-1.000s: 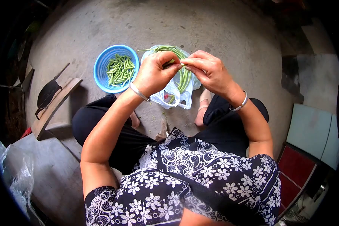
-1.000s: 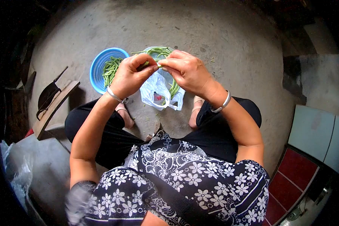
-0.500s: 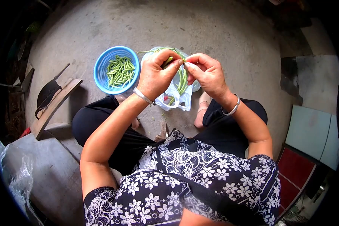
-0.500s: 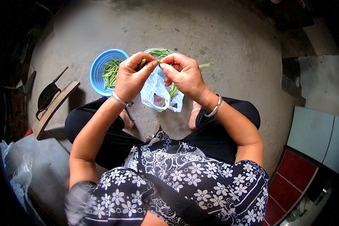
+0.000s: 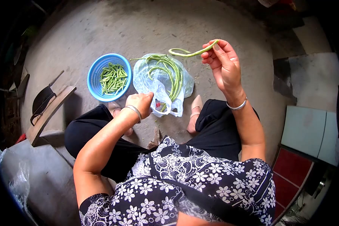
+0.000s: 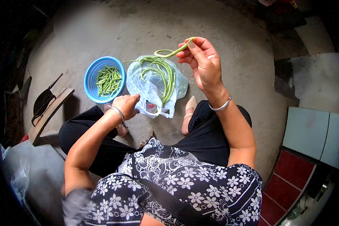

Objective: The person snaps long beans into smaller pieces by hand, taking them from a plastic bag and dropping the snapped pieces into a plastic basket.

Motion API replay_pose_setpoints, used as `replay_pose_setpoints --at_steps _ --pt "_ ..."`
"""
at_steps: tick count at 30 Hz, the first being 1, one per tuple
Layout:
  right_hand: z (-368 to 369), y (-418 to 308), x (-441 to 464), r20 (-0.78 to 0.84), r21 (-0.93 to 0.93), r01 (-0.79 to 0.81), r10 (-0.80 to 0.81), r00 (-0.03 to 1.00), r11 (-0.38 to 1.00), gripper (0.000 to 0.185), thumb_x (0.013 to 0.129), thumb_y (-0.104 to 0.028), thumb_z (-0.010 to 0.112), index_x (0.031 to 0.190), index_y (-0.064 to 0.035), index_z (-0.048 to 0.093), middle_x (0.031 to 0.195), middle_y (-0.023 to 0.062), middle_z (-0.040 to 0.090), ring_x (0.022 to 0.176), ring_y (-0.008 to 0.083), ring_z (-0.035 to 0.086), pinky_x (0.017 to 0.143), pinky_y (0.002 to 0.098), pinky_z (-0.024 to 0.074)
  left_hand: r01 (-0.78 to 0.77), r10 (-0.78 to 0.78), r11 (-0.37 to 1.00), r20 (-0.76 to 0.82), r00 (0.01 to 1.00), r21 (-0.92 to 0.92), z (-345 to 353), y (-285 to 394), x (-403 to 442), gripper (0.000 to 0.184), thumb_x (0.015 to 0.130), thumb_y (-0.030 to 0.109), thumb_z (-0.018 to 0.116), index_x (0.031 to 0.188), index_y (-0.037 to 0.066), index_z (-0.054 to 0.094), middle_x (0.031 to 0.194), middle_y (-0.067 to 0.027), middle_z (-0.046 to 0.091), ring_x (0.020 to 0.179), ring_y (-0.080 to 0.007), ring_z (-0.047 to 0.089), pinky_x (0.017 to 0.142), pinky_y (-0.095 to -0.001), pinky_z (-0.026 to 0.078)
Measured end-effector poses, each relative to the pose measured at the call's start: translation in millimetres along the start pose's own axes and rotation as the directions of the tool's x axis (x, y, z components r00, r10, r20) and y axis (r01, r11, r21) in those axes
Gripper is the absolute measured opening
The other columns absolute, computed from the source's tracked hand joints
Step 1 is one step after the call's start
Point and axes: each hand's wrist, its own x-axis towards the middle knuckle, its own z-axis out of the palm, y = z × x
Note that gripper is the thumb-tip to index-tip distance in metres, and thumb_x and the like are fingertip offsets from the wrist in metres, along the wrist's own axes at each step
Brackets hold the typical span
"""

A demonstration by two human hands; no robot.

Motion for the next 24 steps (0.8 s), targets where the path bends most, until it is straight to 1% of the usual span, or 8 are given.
replay_pose_setpoints --at_steps 3,5,6,10,14,19,22,24 --pt "5 1 -5 0.081 -0.12 0.081 -0.071 0.994 0.989 0.016 0.092 -0.011 0.047 0.102 -0.0003 0.053 0.096 0.0134 0.06 0.079 0.0167 0.062 0.071 0.0288 0.0523 0.06 -0.028 0.868 0.071 0.997 -0.492 -32 21 10 0.021 0.08 0.022 0.064 0.081 0.001 0.062 0.068 -0.0102 0.062 0.067 -0.0181 0.062 0.061 -0.0314 0.048" --pt "12 4 -13 0.157 -0.235 0.155 -0.12 0.98 0.96 0.017 0.093 -0.01 0.045 0.103 0.0002 0.052 0.098 0.0142 0.059 0.08 0.0168 0.062 0.073 0.0289 0.0519 -0.222 0.043 0.392 -0.223 0.974 -0.893 -18 22 27 0.027 0.087 0.027 0.056 0.081 0.002 0.066 0.06 0.0021 0.054 0.052 -0.0059 0.048 0.048 -0.0233 0.039" --pt "17 3 -18 0.25 -0.336 0.226 -0.145 0.957 0.914 0.015 0.092 -0.007 0.045 0.102 0.0012 0.052 0.097 0.0131 0.058 0.08 0.0175 0.061 0.074 0.0288 0.0512 0.021 0.058 0.183 0.032 0.998 -0.983 -51 32 19 0.029 0.089 0.03 0.052 0.087 0.004 0.066 0.056 0.006 0.045 0.046 -0.0036 0.037 0.043 -0.0205 0.029" --pt "37 9 -28 0.532 -0.555 0.601 -0.31 0.788 0.574 0.018 0.075 0.005 0.06 0.091 -0.0004 0.058 0.09 0.0113 0.06 0.083 0.0226 0.059 0.072 0.0311 0.0483 0.122 0.123 -0.287 0.09 0.988 -0.95 -79 44 20 0.026 0.089 0.032 0.054 0.085 0.008 0.06 0.059 0.0068 0.039 0.049 -0.0034 0.032 0.042 -0.0174 0.023" --pt "44 9 -30 0.658 -0.528 0.696 -0.284 0.698 0.487 0.021 0.074 0.0 0.061 0.095 -0.0011 0.06 0.091 0.0106 0.057 0.079 0.0204 0.058 0.067 0.0282 0.0486 0.083 0.109 -0.303 0.052 0.993 -0.95 -73 36 25 0.017 0.086 0.025 0.06 0.083 0.008 0.06 0.059 0.0074 0.04 0.048 -0.0014 0.032 0.042 -0.0154 0.023" --pt "26 14 -21 0.262 -0.582 0.213 -0.067 0.963 0.785 0.022 0.087 -0.015 0.05 0.099 -0.0009 0.06 0.09 0.0092 0.056 0.075 0.0141 0.055 0.061 0.0237 0.0462 0.054 0.064 -0.166 0.044 0.997 -0.985 -86 30 22 0.017 0.085 0.021 0.06 0.086 0.005 0.065 0.053 0.0093 0.037 0.045 -0.0009 0.03 0.04 -0.0161 0.021" --pt "24 20 -10 0.124 -0.221 -0.3 0.332 0.935 0.928 0.027 0.092 -0.023 0.047 0.098 -0.0011 0.06 0.087 0.0061 0.057 0.072 0.0111 0.055 0.059 0.0223 0.0455 0.072 0.036 -0.069 0.07 0.997 -0.995 -88 34 20 0.016 0.084 0.021 0.06 0.086 0.005 0.065 0.053 0.01 0.037 0.045 -0.0008 0.03 0.041 -0.0165 0.022" --pt "24 31 -6 0.136 -0.205 -0.349 0.379 0.915 0.915 0.032 0.092 -0.027 0.047 0.102 0.0 0.06 0.086 0.005 0.06 0.073 0.0096 0.055 0.06 0.0218 0.045 0.091 0.044 -0.003 0.091 0.995 -0.996 -87 37 18 0.016 0.084 0.021 0.06 0.086 0.005 0.065 0.053 0.0102 0.038 0.045 -0.0008 0.029 0.042 -0.0168 0.021"
